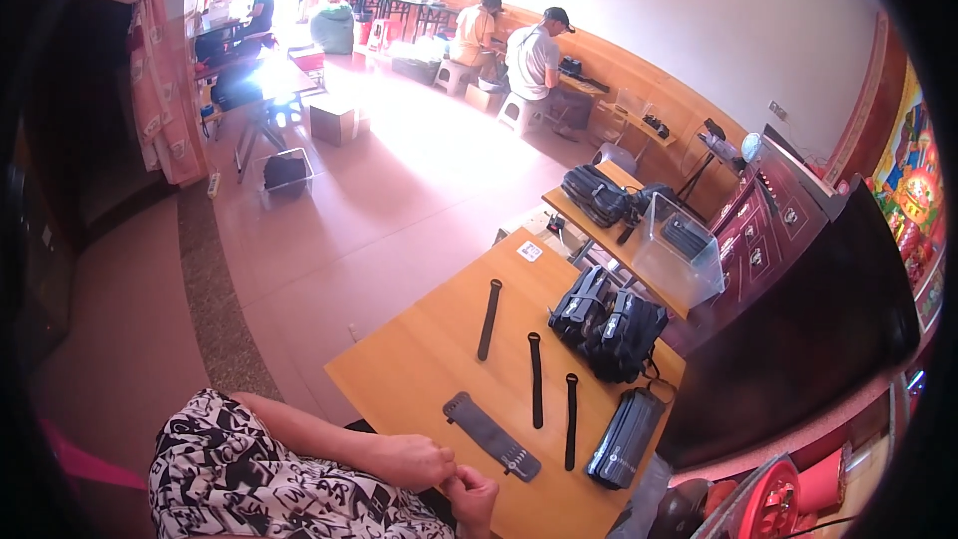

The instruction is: Arranging and stacking black fabric straps with velcro fasteners on a wooden table.

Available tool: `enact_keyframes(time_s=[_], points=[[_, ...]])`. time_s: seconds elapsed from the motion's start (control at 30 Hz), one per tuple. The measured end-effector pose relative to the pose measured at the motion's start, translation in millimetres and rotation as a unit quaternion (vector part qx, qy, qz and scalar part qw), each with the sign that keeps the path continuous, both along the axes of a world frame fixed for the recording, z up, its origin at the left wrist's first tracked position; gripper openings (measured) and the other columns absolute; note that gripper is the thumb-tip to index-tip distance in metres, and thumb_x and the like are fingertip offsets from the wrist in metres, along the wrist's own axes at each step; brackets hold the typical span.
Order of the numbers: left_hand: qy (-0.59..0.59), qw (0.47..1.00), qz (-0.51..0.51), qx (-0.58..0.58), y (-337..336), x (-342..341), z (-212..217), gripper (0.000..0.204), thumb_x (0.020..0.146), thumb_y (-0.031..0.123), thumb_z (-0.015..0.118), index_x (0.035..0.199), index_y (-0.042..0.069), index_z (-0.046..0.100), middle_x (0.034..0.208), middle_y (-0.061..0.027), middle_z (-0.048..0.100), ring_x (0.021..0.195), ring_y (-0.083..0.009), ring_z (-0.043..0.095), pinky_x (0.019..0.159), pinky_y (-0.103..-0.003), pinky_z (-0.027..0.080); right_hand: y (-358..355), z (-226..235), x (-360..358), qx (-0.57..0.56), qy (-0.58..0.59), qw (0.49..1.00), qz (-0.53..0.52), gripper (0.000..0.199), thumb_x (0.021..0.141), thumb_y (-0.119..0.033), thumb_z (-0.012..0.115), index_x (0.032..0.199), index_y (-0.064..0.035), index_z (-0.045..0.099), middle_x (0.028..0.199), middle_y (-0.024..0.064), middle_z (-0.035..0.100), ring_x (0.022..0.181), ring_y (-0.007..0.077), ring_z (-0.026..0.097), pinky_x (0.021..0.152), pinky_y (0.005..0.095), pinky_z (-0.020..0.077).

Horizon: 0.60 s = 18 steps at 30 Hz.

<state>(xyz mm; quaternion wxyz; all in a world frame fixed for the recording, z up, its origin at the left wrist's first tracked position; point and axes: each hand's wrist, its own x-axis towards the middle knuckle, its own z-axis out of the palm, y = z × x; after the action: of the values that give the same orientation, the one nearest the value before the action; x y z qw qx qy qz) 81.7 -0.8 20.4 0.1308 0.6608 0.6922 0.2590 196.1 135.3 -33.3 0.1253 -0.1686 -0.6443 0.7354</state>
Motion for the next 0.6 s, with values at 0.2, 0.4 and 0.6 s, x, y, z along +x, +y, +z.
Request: enact_keyframes(time_s=[0.2, 0.4, 0.6], points=[[0.022, 0.996, 0.054, 0.065, 8.1, 0.5, -14.4, 0.019, 0.072, 0.012, 0.061, 0.083, -0.003, 0.056, 0.076, -0.0165, 0.057, 0.060, -0.0328, 0.062, 0.053, -0.042, 0.051, 3.1, -4.7, -11.5, -0.002, 0.008, 1.000, -0.017, 0.011, 0.079, 0.002, 0.061, 0.069, 0.0032, 0.064, 0.058, 0.0005, 0.057, 0.051, 0.0062, 0.050, 0.046, 0.0205, 0.0374], [-0.096, 0.968, 0.196, 0.121, 9.0, 4.1, -30.2, 0.011, 0.074, 0.013, 0.058, 0.076, 0.002, 0.057, 0.072, -0.0155, 0.058, 0.062, -0.0353, 0.060, 0.054, -0.043, 0.049, -0.9, 11.9, -18.9, -0.095, -0.040, 0.995, -0.006, 0.020, 0.082, -0.003, 0.058, 0.063, 0.0021, 0.060, 0.054, 0.0032, 0.055, 0.045, 0.0083, 0.048, 0.043, 0.0217, 0.0351], [-0.146, 0.962, 0.219, 0.070, 8.3, 2.4, -29.3, 0.013, 0.076, 0.014, 0.055, 0.077, 0.001, 0.058, 0.074, -0.0187, 0.061, 0.069, -0.0391, 0.060, 0.060, -0.046, 0.049, 14.8, 5.6, -19.8, -0.233, -0.035, 0.964, 0.120, 0.029, 0.089, -0.015, 0.058, 0.066, 0.0022, 0.059, 0.057, 0.0058, 0.055, 0.044, 0.0111, 0.048, 0.042, 0.0229, 0.0352]])
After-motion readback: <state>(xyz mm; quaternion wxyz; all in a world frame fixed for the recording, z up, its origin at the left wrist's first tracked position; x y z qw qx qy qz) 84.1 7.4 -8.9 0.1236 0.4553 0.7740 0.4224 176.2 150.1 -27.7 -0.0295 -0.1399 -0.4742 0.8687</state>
